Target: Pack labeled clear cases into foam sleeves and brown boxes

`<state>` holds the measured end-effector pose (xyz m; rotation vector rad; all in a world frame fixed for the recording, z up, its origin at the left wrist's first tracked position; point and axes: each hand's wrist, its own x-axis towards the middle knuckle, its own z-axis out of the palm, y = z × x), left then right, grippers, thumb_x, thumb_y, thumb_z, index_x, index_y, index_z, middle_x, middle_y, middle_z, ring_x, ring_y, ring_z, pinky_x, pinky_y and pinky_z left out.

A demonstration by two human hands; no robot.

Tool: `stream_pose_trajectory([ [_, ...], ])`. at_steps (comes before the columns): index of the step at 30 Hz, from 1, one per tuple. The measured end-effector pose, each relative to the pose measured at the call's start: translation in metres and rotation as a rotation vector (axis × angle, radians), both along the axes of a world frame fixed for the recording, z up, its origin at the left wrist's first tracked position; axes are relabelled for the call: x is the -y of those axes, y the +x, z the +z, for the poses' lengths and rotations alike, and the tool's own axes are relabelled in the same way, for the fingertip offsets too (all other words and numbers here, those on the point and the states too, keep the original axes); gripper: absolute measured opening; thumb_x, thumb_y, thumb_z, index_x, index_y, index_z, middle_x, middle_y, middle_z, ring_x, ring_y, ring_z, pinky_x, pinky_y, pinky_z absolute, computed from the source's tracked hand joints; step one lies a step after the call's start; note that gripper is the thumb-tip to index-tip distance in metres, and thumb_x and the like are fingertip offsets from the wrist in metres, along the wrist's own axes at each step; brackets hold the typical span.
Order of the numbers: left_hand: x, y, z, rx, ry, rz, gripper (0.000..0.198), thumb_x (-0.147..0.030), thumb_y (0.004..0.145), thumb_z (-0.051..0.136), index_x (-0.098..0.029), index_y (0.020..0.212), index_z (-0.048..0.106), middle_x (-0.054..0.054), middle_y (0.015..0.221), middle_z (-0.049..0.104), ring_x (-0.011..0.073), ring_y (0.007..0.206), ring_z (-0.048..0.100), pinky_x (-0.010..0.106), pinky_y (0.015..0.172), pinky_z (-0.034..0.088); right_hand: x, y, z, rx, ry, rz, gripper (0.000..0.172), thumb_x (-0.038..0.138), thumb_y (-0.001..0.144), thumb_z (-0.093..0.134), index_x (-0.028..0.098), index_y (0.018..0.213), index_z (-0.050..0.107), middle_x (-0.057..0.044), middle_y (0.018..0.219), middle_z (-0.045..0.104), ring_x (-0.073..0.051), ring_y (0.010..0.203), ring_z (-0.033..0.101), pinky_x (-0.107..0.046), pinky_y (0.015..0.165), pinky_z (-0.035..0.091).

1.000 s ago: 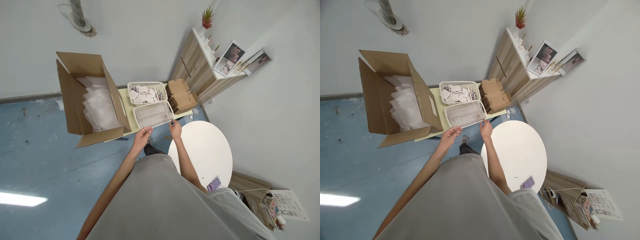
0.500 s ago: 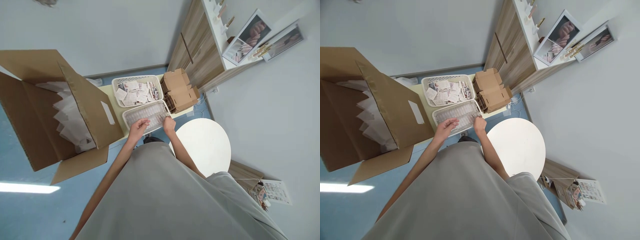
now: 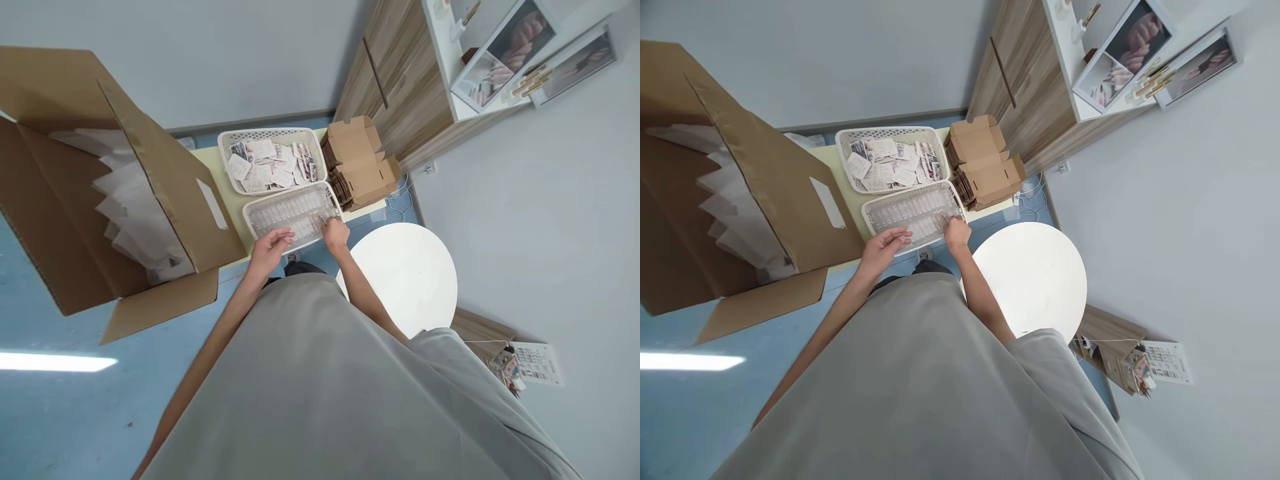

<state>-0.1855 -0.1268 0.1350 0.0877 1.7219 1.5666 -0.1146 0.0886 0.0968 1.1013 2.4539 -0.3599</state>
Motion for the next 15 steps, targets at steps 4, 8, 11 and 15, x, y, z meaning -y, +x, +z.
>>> stream_pose_trajectory([
  [4,0.012,0.008,0.007,-0.002,0.015,0.006,0.065,-0.065,0.077,0.085,-0.019,0.122,0.077,0.017,0.132,0.082,0.0333,0.119,0.078,0.055,0.117,0.057,-0.004,0.003,0.002,-0.014,0.023,-0.004,0.031,0.026,0.112,0.053,0.015,0.128,0.077,-0.019,0.135,0.077,-0.031,0.123,0.077,-0.038,0.103,0.06],
  [8,0.019,0.017,0.013,-0.039,0.047,0.009,0.061,-0.063,0.08,0.084,-0.02,0.122,0.076,0.015,0.131,0.082,0.0327,0.119,0.077,0.054,0.117,0.057,-0.001,0.001,0.007,-0.1,0.024,0.046,0.034,0.024,0.113,0.049,0.019,0.134,0.075,-0.015,0.141,0.075,-0.029,0.123,0.076,-0.038,0.105,0.059],
  [11,0.024,0.024,0.016,-0.055,0.058,0.002,0.059,-0.061,0.081,0.084,-0.019,0.121,0.076,0.015,0.129,0.083,0.0321,0.118,0.077,0.053,0.116,0.058,0.006,-0.004,0.006,-0.086,0.001,0.121,0.033,0.022,0.111,0.051,0.018,0.128,0.079,-0.015,0.138,0.077,-0.028,0.124,0.075,-0.037,0.107,0.058],
  [15,0.033,0.034,0.017,-0.065,0.063,0.01,0.057,-0.06,0.082,0.083,-0.019,0.121,0.076,0.015,0.129,0.082,0.0313,0.117,0.077,0.051,0.113,0.059,0.012,-0.011,0.001,-0.026,-0.005,0.104,0.035,0.018,0.107,0.056,0.007,0.131,0.079,-0.023,0.135,0.078,-0.029,0.125,0.074,-0.036,0.109,0.056],
])
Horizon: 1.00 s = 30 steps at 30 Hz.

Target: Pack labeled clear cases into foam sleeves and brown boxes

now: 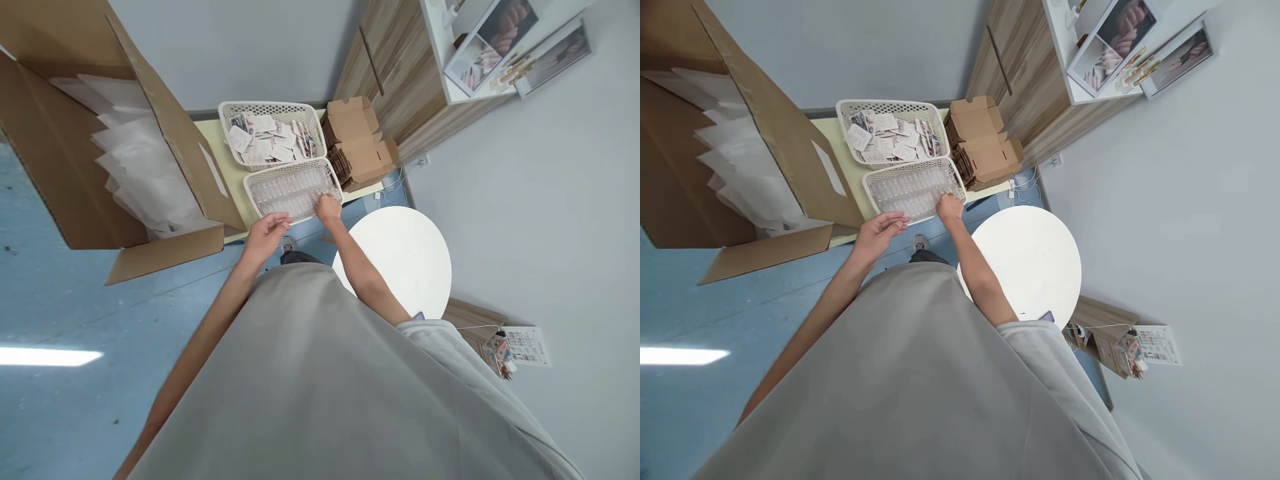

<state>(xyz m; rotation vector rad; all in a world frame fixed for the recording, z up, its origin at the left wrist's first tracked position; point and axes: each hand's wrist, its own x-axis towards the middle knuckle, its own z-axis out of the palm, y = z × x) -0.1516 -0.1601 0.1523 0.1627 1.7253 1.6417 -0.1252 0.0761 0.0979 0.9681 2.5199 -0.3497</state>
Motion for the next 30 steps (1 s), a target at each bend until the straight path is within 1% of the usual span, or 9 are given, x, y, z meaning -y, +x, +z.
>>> stream_pose_trajectory([
  [3,0.008,0.009,-0.001,0.01,0.0,-0.001,0.056,-0.06,0.082,0.083,-0.02,0.121,0.077,0.015,0.129,0.082,0.031,0.116,0.077,0.05,0.11,0.06,0.0,-0.001,0.004,-0.015,-0.002,-0.035,0.035,0.021,0.105,0.061,0.008,0.132,0.079,-0.023,0.134,0.079,-0.03,0.126,0.074,-0.036,0.109,0.056],
  [6,0.015,0.02,-0.005,0.03,-0.003,-0.015,0.058,-0.061,0.08,0.083,-0.021,0.121,0.077,0.014,0.13,0.082,0.0306,0.115,0.077,0.049,0.11,0.06,-0.003,0.008,0.018,-0.078,0.005,-0.124,0.033,0.029,0.106,0.063,0.013,0.13,0.081,-0.019,0.132,0.08,-0.03,0.124,0.076,-0.036,0.107,0.057],
  [11,0.016,0.047,-0.014,0.087,0.007,-0.042,0.061,-0.062,0.079,0.084,-0.02,0.123,0.076,0.016,0.131,0.082,0.0325,0.116,0.077,0.052,0.111,0.059,-0.002,0.051,0.049,-0.344,-0.066,-0.349,0.035,0.036,0.105,0.064,0.017,0.127,0.083,-0.011,0.122,0.084,-0.027,0.122,0.077,-0.033,0.106,0.056],
  [14,0.012,0.067,-0.014,0.121,0.035,-0.044,0.06,-0.061,0.081,0.084,-0.02,0.124,0.076,0.017,0.133,0.08,0.0334,0.118,0.077,0.053,0.111,0.059,0.008,0.087,0.065,-0.527,-0.248,-0.535,0.034,0.039,0.098,0.07,0.015,0.117,0.084,-0.007,0.108,0.083,-0.02,0.098,0.076,-0.027,0.09,0.057],
  [17,0.008,0.084,-0.008,0.178,0.089,-0.029,0.062,-0.059,0.082,0.086,-0.02,0.129,0.076,0.018,0.141,0.078,0.0337,0.126,0.075,0.052,0.113,0.059,0.025,0.123,0.08,-0.648,-0.507,-0.695,0.027,0.04,0.089,0.077,0.015,0.1,0.083,-0.002,0.092,0.077,-0.011,0.069,0.061,-0.022,0.066,0.049],
  [19,0.007,0.091,-0.003,0.24,0.154,-0.037,0.064,-0.056,0.081,0.088,-0.021,0.133,0.075,0.017,0.145,0.077,0.034,0.134,0.072,0.05,0.115,0.058,0.036,0.147,0.091,-0.687,-0.676,-0.747,0.021,0.038,0.083,0.081,0.017,0.087,0.079,0.001,0.084,0.072,-0.008,0.061,0.051,-0.021,0.058,0.04],
  [21,0.007,0.095,0.002,0.317,0.24,-0.073,0.064,-0.054,0.081,0.089,-0.021,0.134,0.075,0.016,0.145,0.077,0.0341,0.139,0.07,0.049,0.117,0.057,0.046,0.168,0.1,-0.699,-0.839,-0.762,0.022,0.037,0.078,0.084,0.018,0.076,0.073,0.003,0.077,0.066,-0.006,0.059,0.047,-0.02,0.055,0.035],
  [25,0.014,0.101,0.014,0.444,0.394,-0.186,0.06,-0.049,0.077,0.088,-0.019,0.128,0.079,0.016,0.135,0.08,0.0345,0.131,0.073,0.05,0.114,0.059,0.063,0.203,0.112,-0.654,-1.103,-0.773,0.03,0.041,0.072,0.087,0.019,0.069,0.066,0.006,0.066,0.056,-0.006,0.056,0.044,-0.02,0.053,0.031],
  [30,0.026,0.114,0.03,0.437,0.483,-0.292,0.064,-0.048,0.073,0.089,-0.019,0.13,0.079,0.015,0.13,0.082,0.0374,0.13,0.074,0.052,0.113,0.059,0.083,0.226,0.124,-0.585,-1.26,-0.792,0.03,0.037,0.072,0.086,0.019,0.073,0.063,0.007,0.066,0.055,-0.005,0.054,0.04,-0.018,0.052,0.031],
])
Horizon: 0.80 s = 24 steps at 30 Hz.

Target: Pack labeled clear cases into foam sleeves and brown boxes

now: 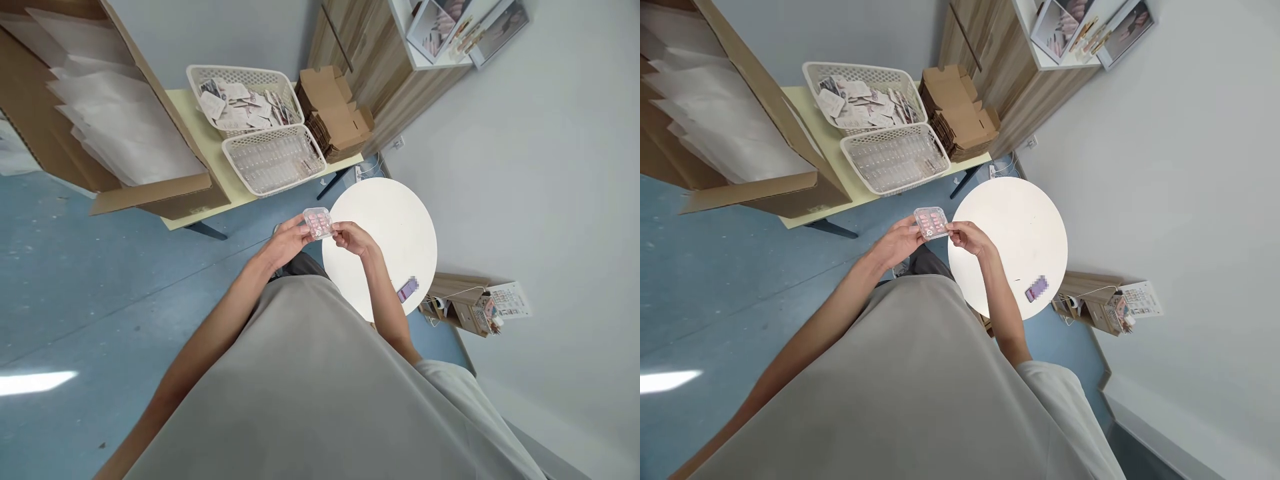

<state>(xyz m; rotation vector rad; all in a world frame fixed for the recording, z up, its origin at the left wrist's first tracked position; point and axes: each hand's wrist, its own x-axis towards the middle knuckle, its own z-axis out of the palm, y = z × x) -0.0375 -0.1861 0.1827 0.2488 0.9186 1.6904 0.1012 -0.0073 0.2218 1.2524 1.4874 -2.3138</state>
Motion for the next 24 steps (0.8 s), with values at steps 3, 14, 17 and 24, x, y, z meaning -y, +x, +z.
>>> stream_pose_trajectory([
  [3,0.007,0.006,0.007,0.001,0.053,-0.042,0.068,-0.045,0.072,0.091,-0.018,0.134,0.079,0.015,0.133,0.081,0.0388,0.134,0.073,0.053,0.117,0.057,0.01,0.007,0.005,-0.011,-0.054,0.043,0.031,0.036,0.076,0.085,0.02,0.073,0.059,0.007,0.064,0.052,-0.005,0.053,0.038,-0.018,0.051,0.029],
  [14,0.015,0.015,0.004,-0.05,0.054,-0.076,0.075,-0.046,0.073,0.09,-0.022,0.142,0.074,0.015,0.136,0.08,0.0415,0.133,0.074,0.06,0.115,0.06,0.026,0.023,0.013,-0.033,-0.121,0.037,0.028,0.034,0.081,0.083,0.02,0.076,0.059,0.007,0.063,0.051,-0.006,0.052,0.033,-0.016,0.048,0.028],
  [17,0.011,0.016,0.005,-0.093,0.054,-0.084,0.077,-0.05,0.073,0.09,-0.022,0.143,0.073,0.016,0.138,0.079,0.0433,0.134,0.073,0.062,0.114,0.061,0.025,0.027,0.019,-0.025,-0.089,0.014,0.031,0.035,0.081,0.085,0.021,0.075,0.058,0.007,0.062,0.05,-0.006,0.053,0.035,-0.017,0.049,0.029],
  [24,0.0,0.018,0.007,-0.152,0.026,-0.099,0.099,-0.057,0.065,0.096,-0.018,0.151,0.067,0.018,0.133,0.08,0.0445,0.131,0.074,0.061,0.112,0.06,0.025,0.039,0.028,-0.046,0.022,0.0,0.032,0.042,0.081,0.089,0.019,0.077,0.066,0.004,0.068,0.058,-0.008,0.059,0.047,-0.019,0.054,0.036],
])
